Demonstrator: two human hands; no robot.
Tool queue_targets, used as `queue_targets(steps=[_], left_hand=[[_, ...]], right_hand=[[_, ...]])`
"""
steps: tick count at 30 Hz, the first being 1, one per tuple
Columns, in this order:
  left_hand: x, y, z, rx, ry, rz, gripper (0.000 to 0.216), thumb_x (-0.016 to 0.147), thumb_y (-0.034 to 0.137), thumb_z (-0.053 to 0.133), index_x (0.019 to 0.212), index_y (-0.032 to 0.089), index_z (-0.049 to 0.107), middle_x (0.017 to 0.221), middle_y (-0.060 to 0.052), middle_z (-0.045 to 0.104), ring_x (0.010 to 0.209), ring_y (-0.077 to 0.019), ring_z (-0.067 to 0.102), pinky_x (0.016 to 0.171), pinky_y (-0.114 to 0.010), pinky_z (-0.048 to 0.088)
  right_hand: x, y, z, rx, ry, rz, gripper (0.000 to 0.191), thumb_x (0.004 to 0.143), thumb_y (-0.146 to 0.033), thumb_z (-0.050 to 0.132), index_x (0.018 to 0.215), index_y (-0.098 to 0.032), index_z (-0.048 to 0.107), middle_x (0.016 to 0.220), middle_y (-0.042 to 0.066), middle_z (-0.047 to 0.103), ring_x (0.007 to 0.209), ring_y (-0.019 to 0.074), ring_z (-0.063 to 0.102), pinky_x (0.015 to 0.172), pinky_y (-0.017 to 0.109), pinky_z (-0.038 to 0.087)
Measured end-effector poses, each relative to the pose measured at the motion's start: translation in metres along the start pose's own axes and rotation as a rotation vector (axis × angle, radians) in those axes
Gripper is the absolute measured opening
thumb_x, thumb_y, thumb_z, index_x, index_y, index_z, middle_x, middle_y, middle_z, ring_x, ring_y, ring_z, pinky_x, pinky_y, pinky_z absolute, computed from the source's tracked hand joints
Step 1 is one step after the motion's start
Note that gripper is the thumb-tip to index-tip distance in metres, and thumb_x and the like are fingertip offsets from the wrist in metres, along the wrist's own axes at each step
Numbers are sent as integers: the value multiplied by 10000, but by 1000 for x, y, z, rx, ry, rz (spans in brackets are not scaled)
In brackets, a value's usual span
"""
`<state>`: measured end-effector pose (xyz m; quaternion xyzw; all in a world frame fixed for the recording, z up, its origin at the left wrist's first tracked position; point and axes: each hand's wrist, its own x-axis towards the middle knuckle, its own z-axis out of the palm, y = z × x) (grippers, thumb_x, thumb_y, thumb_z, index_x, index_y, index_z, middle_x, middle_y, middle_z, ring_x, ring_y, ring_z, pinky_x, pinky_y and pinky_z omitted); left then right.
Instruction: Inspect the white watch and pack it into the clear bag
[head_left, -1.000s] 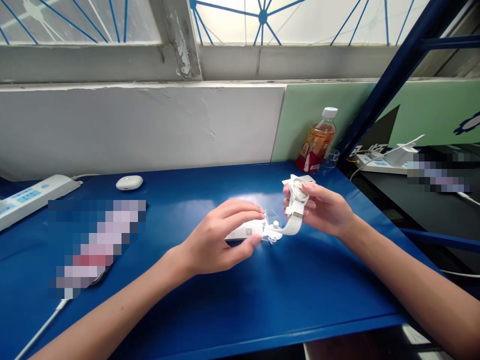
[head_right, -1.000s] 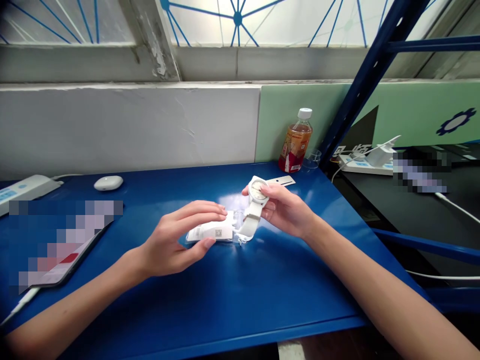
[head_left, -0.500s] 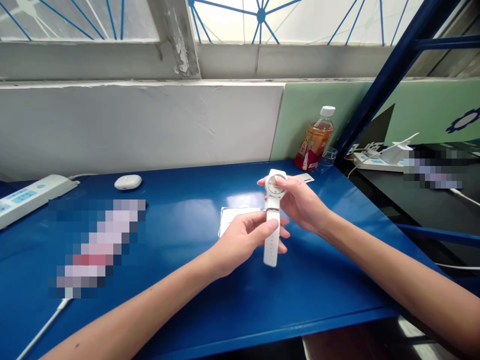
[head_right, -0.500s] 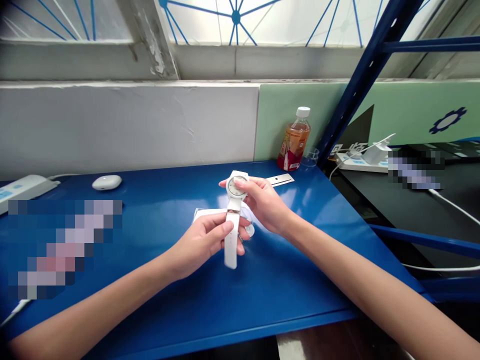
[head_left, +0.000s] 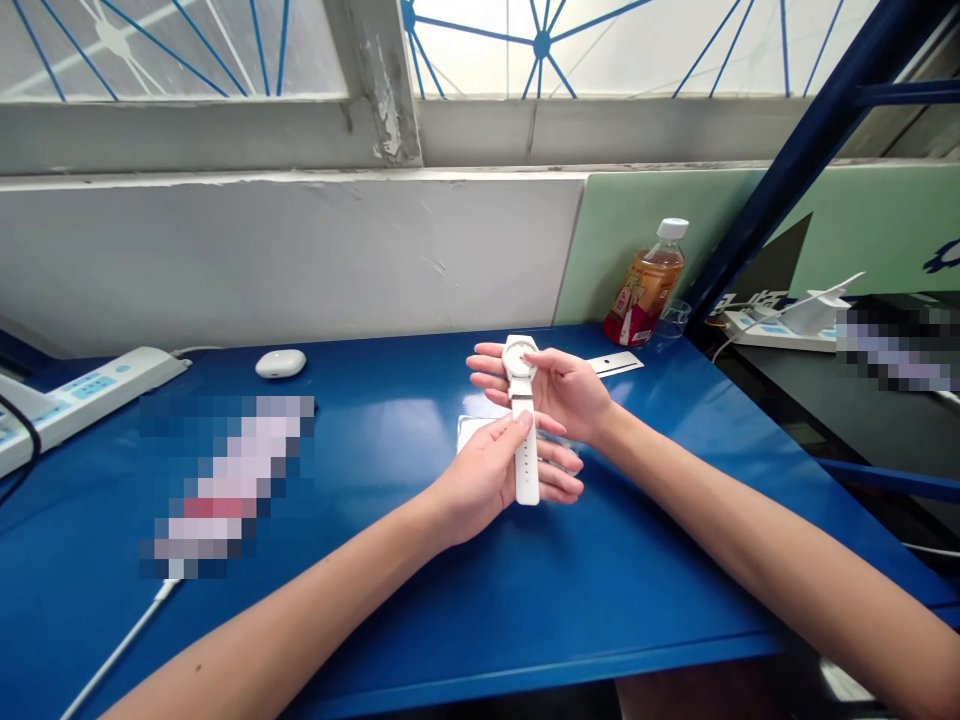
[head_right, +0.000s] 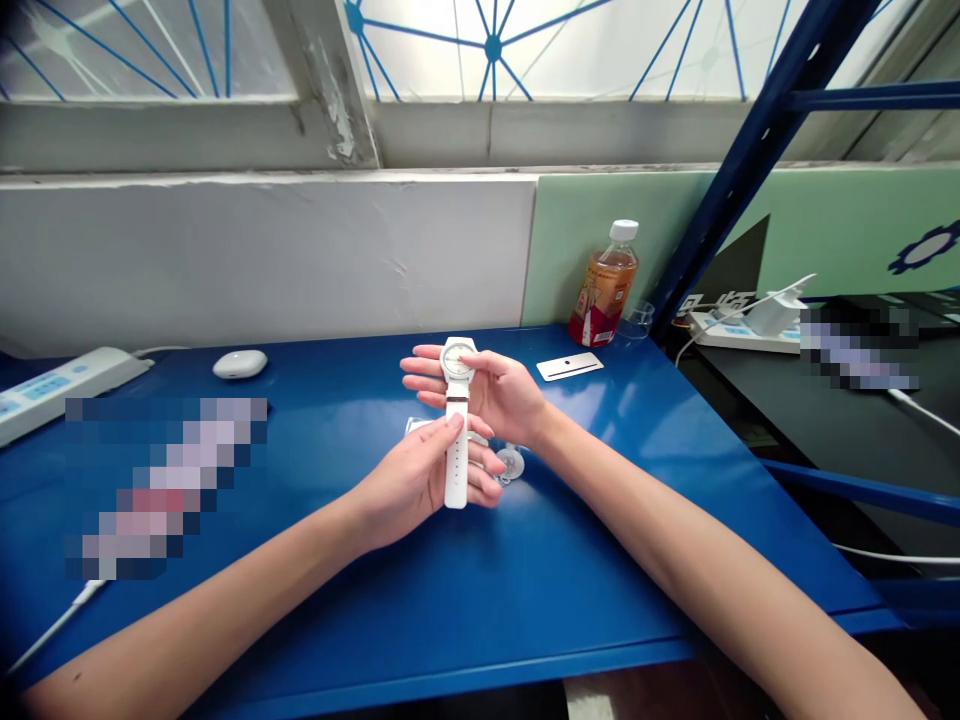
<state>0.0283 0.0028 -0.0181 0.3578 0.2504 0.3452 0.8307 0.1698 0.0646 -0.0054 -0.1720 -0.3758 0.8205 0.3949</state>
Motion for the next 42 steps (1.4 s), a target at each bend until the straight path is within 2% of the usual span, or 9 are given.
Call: queue_targets(steps=[6,10,16,21,27,32,36,42], left_hand=[[-2,-1,4,-13,-21,-76,345,1050,333,390,997,80,619,876,-153,734,735,-218,746,729,-355,586],[-3,2,6,0,-35,-79,311,1026,309,454,1000,64,645,948,-176,734,803,-239,750,793,-372,578],[-1,1,4,7,38,-84,323,1032,288,438,956,58,652,909,-185,745,798,-247,752,815,-398,577],[0,3,7,25,83,-121,347,1049,242,374,957,43,642,902,-198,748,773,-242,759,769,-372,591],[-1,4,11,49,123,-123,338,1048,237,382,941,38,633,883,-200,749,744,-236,760,735,-355,597],[-2,4,10,42,124,-128,345,1049,230,369,962,33,638,903,-203,748,752,-233,758,743,-356,596],[-3,4,11,18,78,-154,378,1059,264,339,997,37,634,916,-201,746,785,-249,762,775,-380,594],[-4,4,10,16,38,-189,401,1063,262,310,1027,32,637,945,-208,744,826,-260,763,804,-392,592]], right_hand=[[-11,-4,2,-38,-48,1,399,953,-278,354,1262,-182,588,1223,75,714,1087,200,687,1057,403,458],[-14,-6,2,-79,-16,4,412,956,-304,339,1228,-153,609,1326,102,658,1137,212,665,1068,405,447],[-14,-4,-1,-101,-64,-29,449,945,-353,331,1238,-166,615,1354,95,640,1273,223,578,1132,426,370],[-14,-3,1,-76,-81,-13,473,947,-365,314,1224,-133,619,1350,120,640,1273,233,581,1144,425,355],[-16,-4,5,-47,-84,-10,482,963,-362,301,1212,-104,622,1318,137,659,1254,233,598,1158,412,336],[-15,-4,3,-56,-86,-2,499,983,-383,281,1232,-112,619,1324,137,655,1228,238,615,1136,426,364],[-15,-3,1,-52,-85,5,509,1006,-405,266,1263,-130,609,1328,124,655,1182,243,642,1100,437,404],[-15,-4,0,-13,-96,13,549,1031,-369,196,1276,-91,601,1312,143,661,1152,244,656,1084,429,419]])
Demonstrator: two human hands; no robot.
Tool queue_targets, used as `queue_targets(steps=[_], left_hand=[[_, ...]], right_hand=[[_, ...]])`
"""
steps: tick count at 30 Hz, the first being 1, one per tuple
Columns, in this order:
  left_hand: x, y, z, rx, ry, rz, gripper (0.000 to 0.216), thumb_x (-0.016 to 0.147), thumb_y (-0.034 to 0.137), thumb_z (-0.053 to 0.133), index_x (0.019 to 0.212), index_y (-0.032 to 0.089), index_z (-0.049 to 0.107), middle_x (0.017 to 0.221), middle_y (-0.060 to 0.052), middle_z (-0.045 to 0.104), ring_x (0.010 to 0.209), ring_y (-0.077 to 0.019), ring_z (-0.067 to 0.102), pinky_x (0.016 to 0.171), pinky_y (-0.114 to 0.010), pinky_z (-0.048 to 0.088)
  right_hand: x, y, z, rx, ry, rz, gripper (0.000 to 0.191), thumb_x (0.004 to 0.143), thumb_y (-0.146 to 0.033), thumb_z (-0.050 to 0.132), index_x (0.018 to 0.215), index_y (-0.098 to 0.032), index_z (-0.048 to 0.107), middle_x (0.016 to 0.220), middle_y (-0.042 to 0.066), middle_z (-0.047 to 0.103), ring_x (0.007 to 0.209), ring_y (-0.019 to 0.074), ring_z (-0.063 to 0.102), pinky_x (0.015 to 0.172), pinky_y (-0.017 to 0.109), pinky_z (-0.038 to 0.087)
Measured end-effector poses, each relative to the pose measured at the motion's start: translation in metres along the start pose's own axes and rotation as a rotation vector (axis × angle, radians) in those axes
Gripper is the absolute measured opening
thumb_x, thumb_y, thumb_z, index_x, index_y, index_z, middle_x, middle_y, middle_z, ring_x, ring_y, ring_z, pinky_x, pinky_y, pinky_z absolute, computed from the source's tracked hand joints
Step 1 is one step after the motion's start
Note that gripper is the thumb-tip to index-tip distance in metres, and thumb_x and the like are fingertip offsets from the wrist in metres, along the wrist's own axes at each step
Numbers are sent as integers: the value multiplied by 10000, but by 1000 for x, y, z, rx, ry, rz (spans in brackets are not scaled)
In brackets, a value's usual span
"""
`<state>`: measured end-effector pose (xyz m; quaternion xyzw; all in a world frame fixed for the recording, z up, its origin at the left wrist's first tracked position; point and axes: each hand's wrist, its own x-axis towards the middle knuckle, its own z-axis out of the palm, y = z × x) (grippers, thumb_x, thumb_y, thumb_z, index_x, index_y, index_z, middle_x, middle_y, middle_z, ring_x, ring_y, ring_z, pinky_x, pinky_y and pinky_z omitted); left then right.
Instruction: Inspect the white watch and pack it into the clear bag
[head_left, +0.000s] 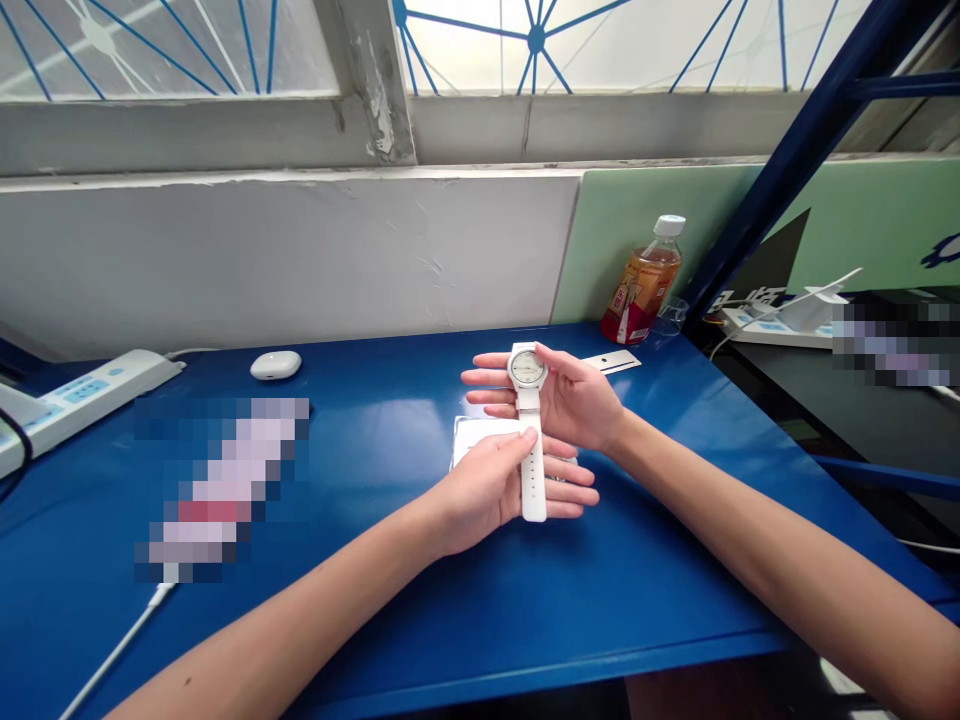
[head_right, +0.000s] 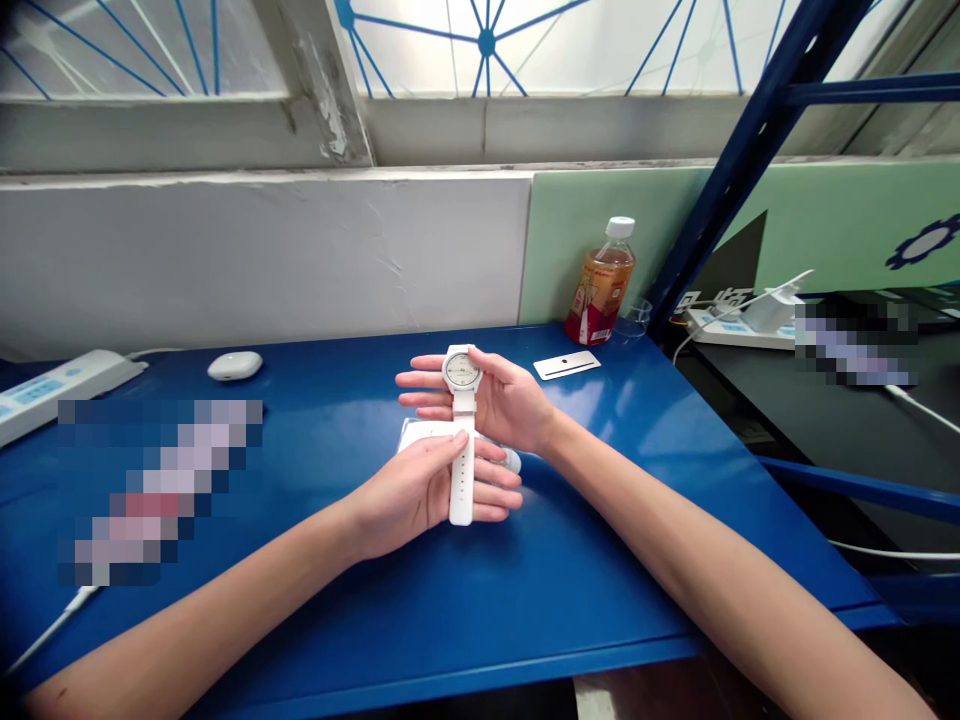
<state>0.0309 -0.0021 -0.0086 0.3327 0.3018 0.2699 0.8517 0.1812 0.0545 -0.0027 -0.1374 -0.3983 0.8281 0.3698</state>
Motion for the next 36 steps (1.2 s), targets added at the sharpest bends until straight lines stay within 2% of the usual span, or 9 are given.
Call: queue_targets(steps=[5,10,16,21,24,26,28,31,36], left_hand=[[2,-2,0,32,80,117,357,1050,245,370,970,33,645,893,-196,750,785,-241,759,800,-389,596],[3,-4,0,28,82,142,342,1047,236,377,960,41,644,863,-181,748,742,-227,754,764,-378,602],[3,-5,-2,26,74,174,277,1021,271,470,948,59,633,843,-159,737,728,-217,743,750,-370,599],[2,-4,-4,87,116,359,271,870,330,738,987,110,632,723,-19,668,647,-144,682,717,-301,581],[1,-6,-4,144,107,352,394,843,411,756,1058,101,641,732,-15,668,629,-134,678,686,-276,571],[2,-8,-5,151,84,324,448,848,474,731,1059,88,646,753,-42,696,644,-150,699,685,-278,572],[2,-9,-5,155,65,309,465,848,506,718,1027,82,655,783,-73,723,677,-172,721,697,-287,578],[3,-9,-4,197,61,303,443,887,509,670,940,69,682,828,-117,742,712,-198,738,721,-311,590],[2,-11,-3,236,21,254,404,935,457,625,960,59,689,910,-165,754,799,-246,754,795,-376,594]], right_hand=[[0,-1,3,-3,31,-12,637,1001,-460,180,1248,-66,616,1351,172,628,1204,263,624,1127,436,364],[0,-2,4,-32,29,-7,601,952,-411,215,1228,-77,630,1363,155,623,1257,277,585,1149,453,331],[-1,-5,-1,-36,3,-16,511,981,-360,280,1204,-96,656,1212,119,718,1148,220,659,1050,375,461],[3,-4,-8,-80,198,-191,281,886,-397,643,1014,-161,726,890,44,766,852,157,725,770,242,573],[5,0,-10,-119,353,-309,248,744,-399,818,846,-194,725,762,-2,740,715,132,709,626,212,558],[6,3,-10,-148,390,-334,219,743,-376,826,814,-194,728,794,1,750,744,129,714,657,209,561],[5,5,-7,-174,328,-300,202,811,-377,771,891,-193,750,922,26,771,881,148,726,802,238,569],[2,5,-3,-201,116,-163,267,908,-383,663,1085,-197,737,1174,70,736,1152,209,662,996,326,513],[-2,1,0,-217,-35,-113,253,939,-289,620,1153,-190,712,1290,78,685,1274,220,583,1100,354,431]])
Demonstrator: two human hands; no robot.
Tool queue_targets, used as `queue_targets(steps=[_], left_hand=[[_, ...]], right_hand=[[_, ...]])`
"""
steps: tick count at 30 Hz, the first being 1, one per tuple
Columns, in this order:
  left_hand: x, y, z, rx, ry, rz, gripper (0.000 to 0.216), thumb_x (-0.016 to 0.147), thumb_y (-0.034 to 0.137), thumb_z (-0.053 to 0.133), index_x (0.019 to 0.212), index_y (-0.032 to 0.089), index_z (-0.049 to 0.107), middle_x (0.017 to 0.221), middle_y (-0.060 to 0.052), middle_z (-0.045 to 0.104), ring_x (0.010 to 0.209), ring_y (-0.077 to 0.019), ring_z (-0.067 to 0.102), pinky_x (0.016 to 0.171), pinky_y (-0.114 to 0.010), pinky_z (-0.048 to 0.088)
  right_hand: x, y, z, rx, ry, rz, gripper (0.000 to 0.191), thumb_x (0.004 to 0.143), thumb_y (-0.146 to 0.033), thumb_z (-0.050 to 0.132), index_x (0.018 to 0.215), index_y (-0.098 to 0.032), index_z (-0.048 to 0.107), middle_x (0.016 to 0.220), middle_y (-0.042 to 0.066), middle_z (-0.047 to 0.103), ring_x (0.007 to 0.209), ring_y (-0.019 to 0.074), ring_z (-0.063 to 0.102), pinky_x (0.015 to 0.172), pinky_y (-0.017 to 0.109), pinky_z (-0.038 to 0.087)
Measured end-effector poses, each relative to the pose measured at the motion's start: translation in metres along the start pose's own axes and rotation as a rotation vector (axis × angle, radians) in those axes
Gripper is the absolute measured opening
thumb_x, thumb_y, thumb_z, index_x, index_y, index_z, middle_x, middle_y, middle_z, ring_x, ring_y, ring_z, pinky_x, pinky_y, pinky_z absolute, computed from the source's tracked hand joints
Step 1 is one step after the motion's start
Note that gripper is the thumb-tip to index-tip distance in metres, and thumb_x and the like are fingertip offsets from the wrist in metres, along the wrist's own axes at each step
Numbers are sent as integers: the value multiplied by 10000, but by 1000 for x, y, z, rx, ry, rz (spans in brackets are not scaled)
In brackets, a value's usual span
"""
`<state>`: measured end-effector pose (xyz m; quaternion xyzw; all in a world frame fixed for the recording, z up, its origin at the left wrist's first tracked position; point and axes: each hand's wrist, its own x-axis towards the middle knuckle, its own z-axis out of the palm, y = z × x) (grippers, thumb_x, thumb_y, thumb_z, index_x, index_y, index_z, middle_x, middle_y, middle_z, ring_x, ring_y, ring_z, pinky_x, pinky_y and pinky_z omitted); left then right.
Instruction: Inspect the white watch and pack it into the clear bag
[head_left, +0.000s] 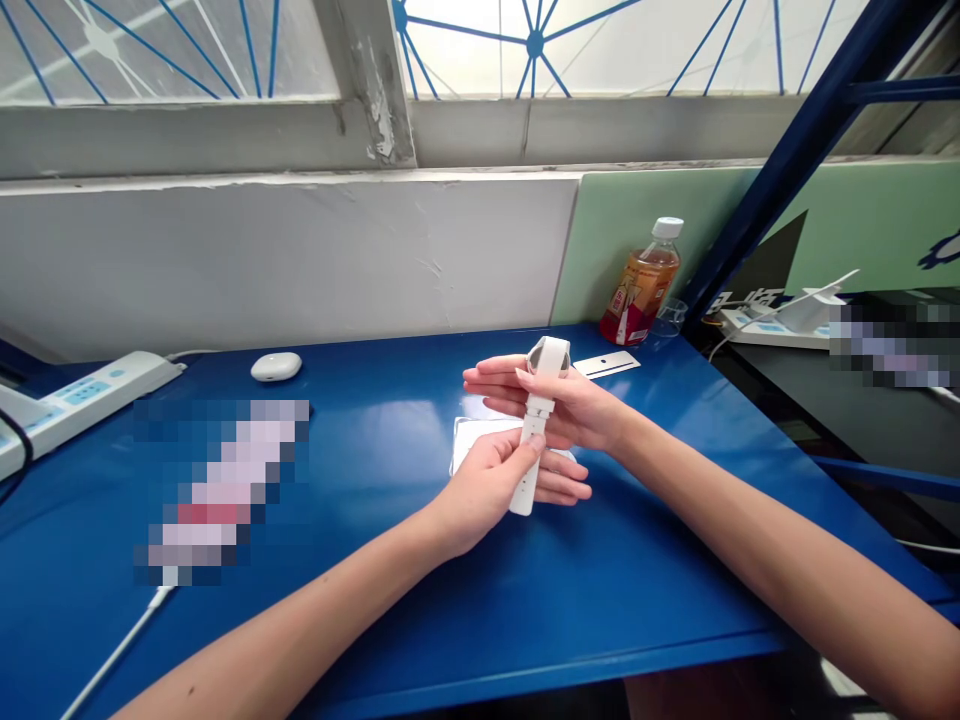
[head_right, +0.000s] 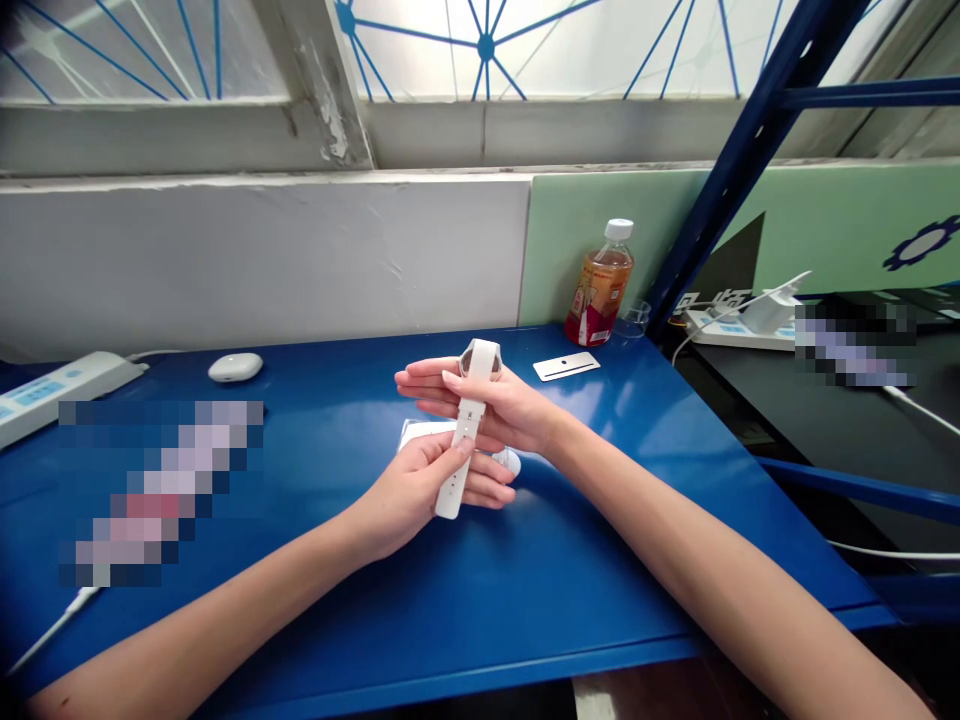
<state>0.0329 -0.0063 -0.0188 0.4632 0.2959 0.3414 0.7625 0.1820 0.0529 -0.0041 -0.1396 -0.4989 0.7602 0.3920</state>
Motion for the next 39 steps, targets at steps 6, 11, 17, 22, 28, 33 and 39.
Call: queue_targets(steps=[6,11,17,22,28,33,39], left_hand=[[-2,-2,1,-28,-47,-42,402,901,456,673,1008,69,659,962,-184,751,879,-290,752,855,-440,575],[-1,0,1,-70,39,-19,398,892,462,684,1001,81,651,939,-173,755,863,-274,754,839,-415,576],[1,1,0,-111,64,-32,382,902,444,683,1009,80,645,926,-166,756,839,-257,756,823,-392,579],[1,1,0,-113,28,-95,380,900,433,689,995,66,665,975,-183,750,885,-269,750,870,-415,563],[0,2,-2,-71,25,-66,418,872,455,714,982,52,697,971,-191,750,893,-286,746,873,-427,565],[-1,3,-1,-63,4,-84,433,856,459,729,999,52,686,953,-190,751,876,-290,748,869,-442,566],[-1,4,-1,-57,8,-89,407,882,448,702,992,56,679,983,-206,747,900,-303,746,883,-459,554]], right_hand=[[-1,-3,1,-27,23,99,341,984,-334,533,1268,-175,633,1320,116,662,1162,224,659,941,338,551],[1,-3,3,108,50,83,390,990,-363,467,1264,-131,618,1366,135,626,1225,243,618,1072,409,464],[4,-1,0,51,187,3,288,995,-294,515,1179,-140,673,1219,114,717,1089,188,695,952,293,548],[3,2,-2,72,138,17,277,986,-290,542,1177,-145,682,1209,106,721,1048,177,712,908,265,570],[-1,1,-2,-7,81,31,448,842,-170,728,1274,-240,636,1206,66,729,1077,196,704,956,332,557],[-1,2,-4,-3,63,56,350,876,-181,684,1225,-169,667,1224,107,717,1093,205,698,952,314,559],[0,2,-4,33,58,76,303,913,-185,613,1209,-149,666,1195,110,728,1083,206,702,966,338,553]])
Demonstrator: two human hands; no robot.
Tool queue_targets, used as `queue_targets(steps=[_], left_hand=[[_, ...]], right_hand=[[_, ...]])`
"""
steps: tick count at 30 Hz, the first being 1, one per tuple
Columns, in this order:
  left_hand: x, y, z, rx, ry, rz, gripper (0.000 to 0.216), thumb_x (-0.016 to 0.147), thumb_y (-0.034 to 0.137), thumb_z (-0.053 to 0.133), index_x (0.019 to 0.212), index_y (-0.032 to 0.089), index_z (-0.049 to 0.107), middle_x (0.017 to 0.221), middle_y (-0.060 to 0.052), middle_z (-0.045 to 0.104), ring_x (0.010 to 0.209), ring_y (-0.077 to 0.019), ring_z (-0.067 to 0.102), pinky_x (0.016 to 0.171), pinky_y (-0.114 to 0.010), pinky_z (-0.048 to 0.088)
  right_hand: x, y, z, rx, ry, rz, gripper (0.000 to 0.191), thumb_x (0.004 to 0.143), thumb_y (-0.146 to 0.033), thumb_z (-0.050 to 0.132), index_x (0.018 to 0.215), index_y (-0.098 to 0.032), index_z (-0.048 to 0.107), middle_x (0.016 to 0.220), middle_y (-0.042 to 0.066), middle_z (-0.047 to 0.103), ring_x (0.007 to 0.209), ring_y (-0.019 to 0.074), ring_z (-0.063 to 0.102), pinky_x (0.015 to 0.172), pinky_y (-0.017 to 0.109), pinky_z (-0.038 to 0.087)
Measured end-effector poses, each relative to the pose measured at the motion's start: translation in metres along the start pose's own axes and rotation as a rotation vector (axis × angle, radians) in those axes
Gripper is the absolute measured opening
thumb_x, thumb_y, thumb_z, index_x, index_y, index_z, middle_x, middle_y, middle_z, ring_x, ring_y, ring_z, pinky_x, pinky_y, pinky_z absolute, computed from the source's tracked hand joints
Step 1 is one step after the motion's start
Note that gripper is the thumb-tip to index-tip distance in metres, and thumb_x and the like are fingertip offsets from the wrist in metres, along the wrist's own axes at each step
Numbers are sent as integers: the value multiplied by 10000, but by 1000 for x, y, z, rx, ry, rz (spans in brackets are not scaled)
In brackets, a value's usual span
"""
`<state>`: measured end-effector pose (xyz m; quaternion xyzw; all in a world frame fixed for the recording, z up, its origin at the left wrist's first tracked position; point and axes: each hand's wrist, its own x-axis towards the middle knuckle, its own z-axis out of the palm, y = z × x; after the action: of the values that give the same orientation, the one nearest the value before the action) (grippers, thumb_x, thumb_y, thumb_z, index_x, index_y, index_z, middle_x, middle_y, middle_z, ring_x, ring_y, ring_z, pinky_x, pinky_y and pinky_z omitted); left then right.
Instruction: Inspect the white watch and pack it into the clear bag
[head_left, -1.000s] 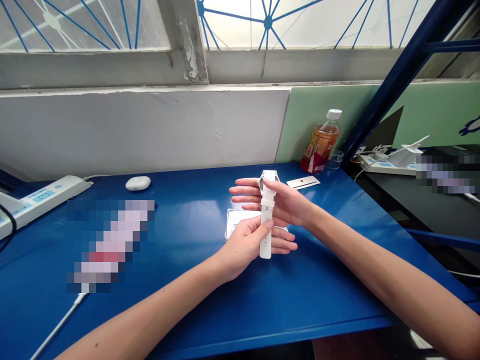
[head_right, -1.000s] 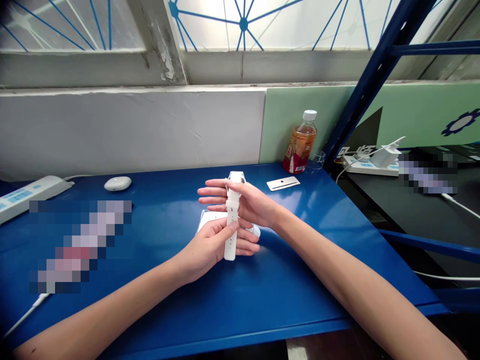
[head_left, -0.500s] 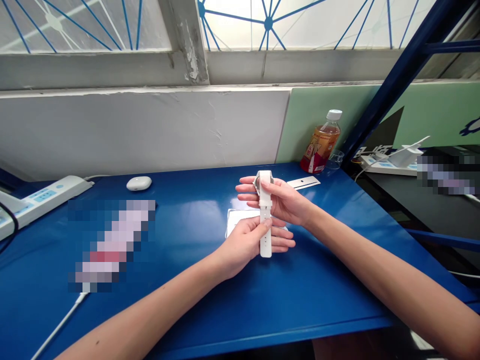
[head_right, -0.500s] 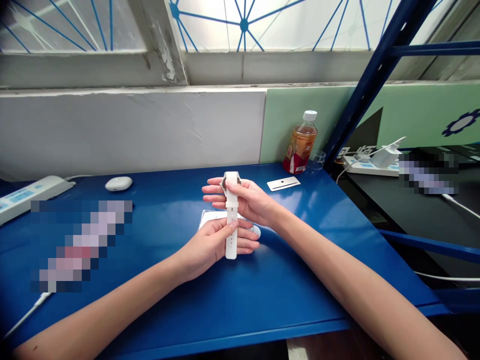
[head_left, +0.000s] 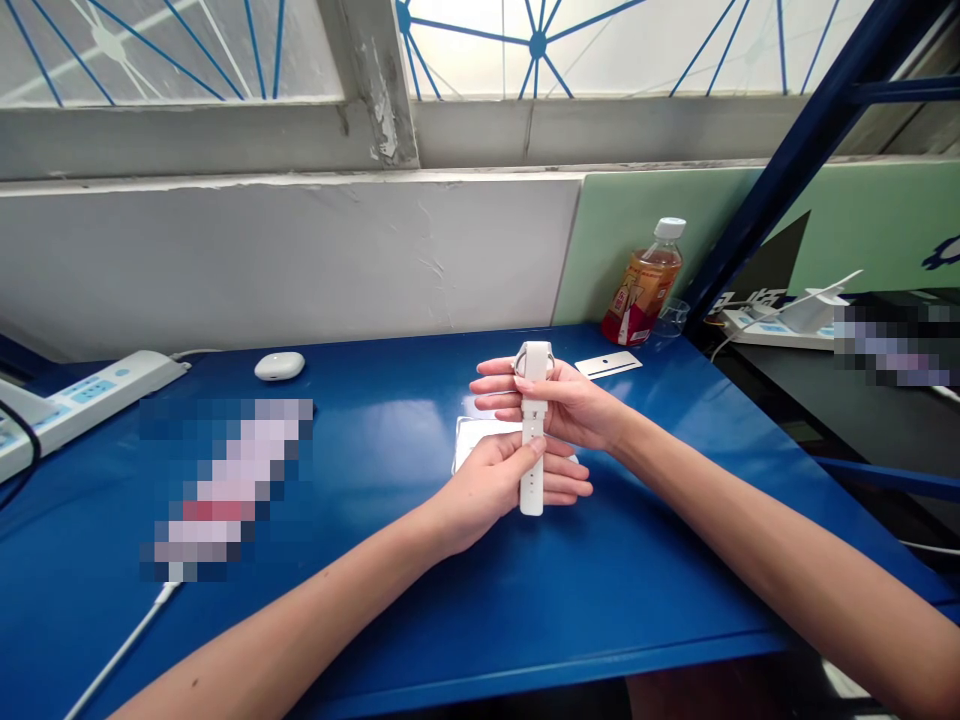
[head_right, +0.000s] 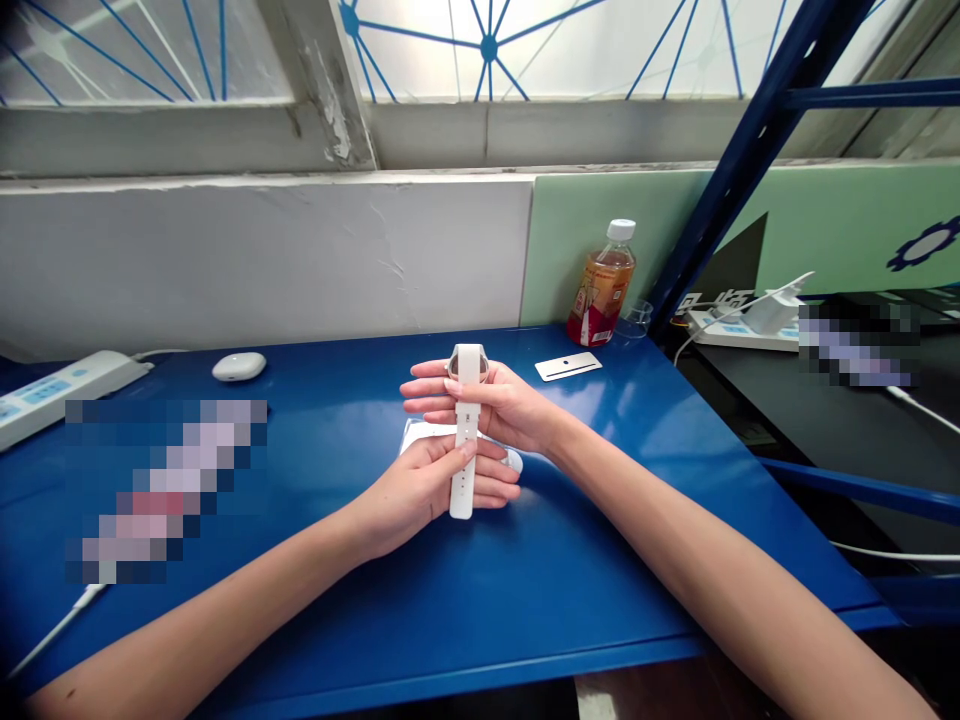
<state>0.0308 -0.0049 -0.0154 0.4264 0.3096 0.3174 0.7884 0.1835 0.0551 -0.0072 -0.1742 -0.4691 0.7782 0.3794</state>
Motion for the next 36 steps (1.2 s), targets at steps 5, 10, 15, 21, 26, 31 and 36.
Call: queue_targets(steps=[5,10,15,21,26,31,36], left_hand=[[-1,-1,-2,-42,-5,-5,372,908,412,679,1012,55,683,999,-205,746,915,-295,743,891,-448,546],[-1,0,-3,-90,-11,-34,326,926,354,664,1029,44,680,1022,-211,743,917,-277,743,887,-421,548],[-1,3,-3,-71,-29,-39,290,943,312,633,1057,48,678,1057,-216,736,951,-292,737,910,-449,537],[-2,5,-4,-102,-111,-64,246,873,186,666,1081,56,677,1106,-221,724,1006,-325,723,948,-486,514],[-4,7,-1,-106,-91,-54,253,864,154,659,1097,59,648,1096,-224,725,1010,-331,722,941,-485,516],[-4,9,-1,-92,-41,-47,231,853,160,684,1064,79,633,1075,-212,730,992,-330,727,931,-488,522],[-3,8,-3,-71,-60,-34,261,863,183,692,1096,69,658,1148,-215,710,1083,-339,693,966,-469,508]], right_hand=[[0,-4,1,57,-4,38,345,965,-328,509,1213,-138,657,1225,124,711,1119,229,682,1028,396,502],[0,-4,1,76,-49,9,356,955,-320,510,1212,-126,662,1261,120,695,1188,216,642,1057,360,473],[0,-3,0,5,-11,3,333,887,-185,617,1214,-142,662,1248,120,704,1151,215,668,1051,371,485],[-1,-6,1,13,10,22,322,883,-169,610,1196,-125,666,1189,132,728,1073,229,707,995,381,533],[-1,-8,1,40,9,38,324,882,-142,581,1193,-116,669,1166,125,739,1058,223,713,989,369,537],[-1,-9,-1,43,-2,33,328,877,-147,578,1188,-115,673,1171,126,738,1072,228,708,1004,378,528],[0,-9,-4,46,-11,36,328,882,-141,569,1191,-101,671,1179,139,733,1080,232,705,1001,377,531]])
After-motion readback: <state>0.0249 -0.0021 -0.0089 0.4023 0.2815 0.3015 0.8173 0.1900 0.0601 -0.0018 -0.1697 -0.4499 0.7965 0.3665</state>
